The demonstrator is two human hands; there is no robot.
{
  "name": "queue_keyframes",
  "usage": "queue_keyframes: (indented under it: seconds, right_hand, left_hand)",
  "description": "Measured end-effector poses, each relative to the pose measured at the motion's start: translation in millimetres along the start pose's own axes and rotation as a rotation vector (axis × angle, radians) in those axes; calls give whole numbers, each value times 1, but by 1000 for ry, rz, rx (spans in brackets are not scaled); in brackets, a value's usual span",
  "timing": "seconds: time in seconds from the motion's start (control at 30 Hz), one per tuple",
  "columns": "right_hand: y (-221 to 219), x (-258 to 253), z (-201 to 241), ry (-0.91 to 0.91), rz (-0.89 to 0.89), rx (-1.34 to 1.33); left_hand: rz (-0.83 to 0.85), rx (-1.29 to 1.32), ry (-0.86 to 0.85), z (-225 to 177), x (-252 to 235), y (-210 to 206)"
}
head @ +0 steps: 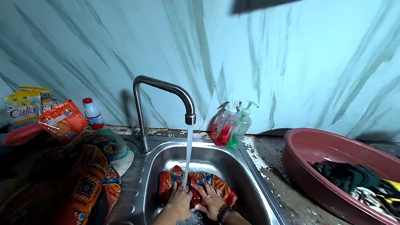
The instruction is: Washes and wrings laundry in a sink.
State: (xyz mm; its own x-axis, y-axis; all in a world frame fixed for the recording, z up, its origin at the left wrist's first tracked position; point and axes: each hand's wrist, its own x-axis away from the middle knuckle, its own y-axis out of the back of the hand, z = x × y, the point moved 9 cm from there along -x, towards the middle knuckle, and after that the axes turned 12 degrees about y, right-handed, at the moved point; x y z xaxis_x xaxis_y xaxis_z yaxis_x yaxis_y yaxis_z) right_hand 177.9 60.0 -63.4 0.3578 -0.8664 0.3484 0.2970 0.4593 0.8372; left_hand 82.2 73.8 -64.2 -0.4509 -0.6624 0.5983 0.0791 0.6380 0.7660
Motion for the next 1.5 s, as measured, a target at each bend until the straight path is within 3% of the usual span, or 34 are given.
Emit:
queue_keyframes:
  seconds: [0.13,0.23,0.33,0.43,0.67,0.8,0.93,1.07,1.23,1.33,1.43,1.5]
  right_hand:
    - [16,24,16,69,-119,-198]
    - [45,42,29,175,-345,-370]
    - [113,75,57,313,-628,-504]
    - [189,110,93,344,-826,-473]
    - [318,166,153,509,-1050,-457]
    - [372,201,179,557,-1172,-556]
    - [404,220,196,614,-1251,-549]
    - [393,215,188,586,-1302,-572]
    - [312,167,131,396,-1260,-629]
    - [244,126,88,278,-1140,-491]
    - [162,75,33,102,-927,-451]
    - [105,43,-1,-3,-787,-497]
  left_hand:
    - [-37,181,-171,5,37,20]
    - [-221,391,-293,1,73,64]
    - [-434,546,-381,-4,118,126]
    - [-639,650,-421,-18,168,193]
    - [-1106,604,-640,-56,284,328]
    - [-1186,843,-677,-52,323,388]
    - [-1208,953,-722,-56,344,420]
    - [-1202,1044,-701,-54,335,405]
    - [-1215,651,-693,-47,267,326]
    - [-1031,472,-650,-43,202,248]
    - [-639,221,-422,-41,124,158]
    - [-465,123,-314,-35,81,112]
